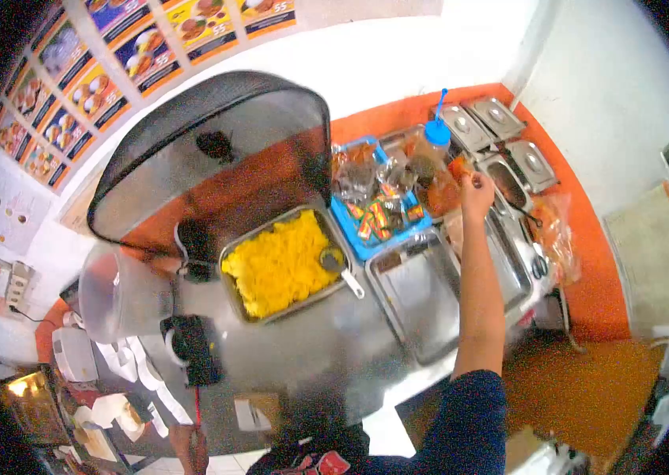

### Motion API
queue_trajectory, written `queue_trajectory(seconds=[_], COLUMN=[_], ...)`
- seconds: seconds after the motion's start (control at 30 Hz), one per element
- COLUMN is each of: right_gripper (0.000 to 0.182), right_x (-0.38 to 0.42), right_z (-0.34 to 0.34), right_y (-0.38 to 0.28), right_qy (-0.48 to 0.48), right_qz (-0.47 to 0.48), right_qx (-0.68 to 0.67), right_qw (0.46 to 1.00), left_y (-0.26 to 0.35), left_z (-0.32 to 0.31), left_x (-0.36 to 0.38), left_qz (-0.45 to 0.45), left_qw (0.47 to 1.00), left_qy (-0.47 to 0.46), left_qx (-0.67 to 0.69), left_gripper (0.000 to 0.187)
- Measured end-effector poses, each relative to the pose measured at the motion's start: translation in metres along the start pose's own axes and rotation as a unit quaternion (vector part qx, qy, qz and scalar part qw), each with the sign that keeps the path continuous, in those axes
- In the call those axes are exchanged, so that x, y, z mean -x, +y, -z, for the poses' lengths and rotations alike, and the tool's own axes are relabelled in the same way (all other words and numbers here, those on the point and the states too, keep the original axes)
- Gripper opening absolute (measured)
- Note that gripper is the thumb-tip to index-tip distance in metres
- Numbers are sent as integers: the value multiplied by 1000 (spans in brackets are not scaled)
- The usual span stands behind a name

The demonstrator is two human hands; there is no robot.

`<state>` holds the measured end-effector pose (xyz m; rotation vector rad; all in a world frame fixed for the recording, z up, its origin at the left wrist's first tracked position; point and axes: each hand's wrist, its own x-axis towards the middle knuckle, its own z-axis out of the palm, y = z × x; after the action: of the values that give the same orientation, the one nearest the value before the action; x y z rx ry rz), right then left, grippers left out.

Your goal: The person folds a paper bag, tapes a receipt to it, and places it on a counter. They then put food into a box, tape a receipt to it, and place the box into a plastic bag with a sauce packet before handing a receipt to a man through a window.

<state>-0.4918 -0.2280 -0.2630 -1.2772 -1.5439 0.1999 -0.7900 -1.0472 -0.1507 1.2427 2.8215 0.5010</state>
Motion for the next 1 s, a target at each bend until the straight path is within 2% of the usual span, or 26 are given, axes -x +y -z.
queue_trajectory(seconds=[0.03,0.07,0.1,0.13,0.17,0.2,0.23,0.3,0.33,0.37,0.43,0.47,0.5,0.53,0.57,0.63,0.7,0.73,0.8,0.83,0.9,0.93,0.97,1.0], right_gripper=[19,19,20,21,22,24,28,23,22,22,22,23,25,25,25,30,32,32,41,41,45,45,41,37], right_x=[15,37,60,91,122,157,197,289,336,382,468,509,546,585,623,684,734,753,788,793,804,811,817,822], right_z=[23,48,68,97,112,123,124,158,164,167,185,183,181,172,161,143,126,114,90,80,67,61,54,50], right_y=[-10,-27,-63,-109,-124,-176,-203,-325,-348,-372,-489,-527,-559,-589,-616,-672,-727,-734,-741,-755,-773,-776,-779,-779], right_qy=[-7,-39,-79,-98,-149,-211,-246,-359,-422,-468,-572,-607,-636,-679,-717,-746,-728,-723,-690,-684,-541,-540,-549,-557], right_qz=[1,-89,-176,-223,-236,-256,-272,-251,-279,-307,-276,-314,-353,-333,-314,-315,-348,-350,-187,-188,28,24,69,114], right_qx=[10,-129,-268,-287,-311,-403,-386,-451,-452,-451,-447,-434,-411,-394,-375,-343,-368,-366,-266,-264,-338,-327,-311,-296], right_qw=[1000,987,944,926,908,853,846,777,734,695,630,588,550,523,496,475,462,469,647,653,770,775,773,768], left_y=[-9,-20,-32,-46,-72,-69,-91,-146,-158,-176,-231,-258,-282,-310,-338,-388,-429,-441,-464,-474,-488,-493,-497,-504], left_z=[0,0,0,-1,-8,5,11,15,36,54,70,76,80,86,93,107,122,133,143,142,136,129,124,120], left_x=[1,5,10,20,41,38,51,79,84,92,113,119,126,131,134,138,138,132,116,105,97,97,98,106], left_qz=[-23,-42,-84,-44,-40,-15,13,44,67,83,140,142,172,199,193,238,250,252,245,216,188,223,257,255], left_qw=[1000,999,994,997,995,997,998,996,994,989,973,973,957,937,941,912,913,909,908,908,910,914,913,914], left_qy=[16,31,67,57,66,67,44,81,85,125,182,180,233,286,278,332,319,326,329,355,369,330,290,284], left_qx=[8,14,0,-8,-58,-30,-35,-14,-1,-5,-12,-12,1,13,23,21,40,59,83,48,22,76,129,135], left_gripper=[14,13,14,15,15,16,18,17,15,13,9,9,8,7,7,7,14,18,23,27,32,32,32,32])
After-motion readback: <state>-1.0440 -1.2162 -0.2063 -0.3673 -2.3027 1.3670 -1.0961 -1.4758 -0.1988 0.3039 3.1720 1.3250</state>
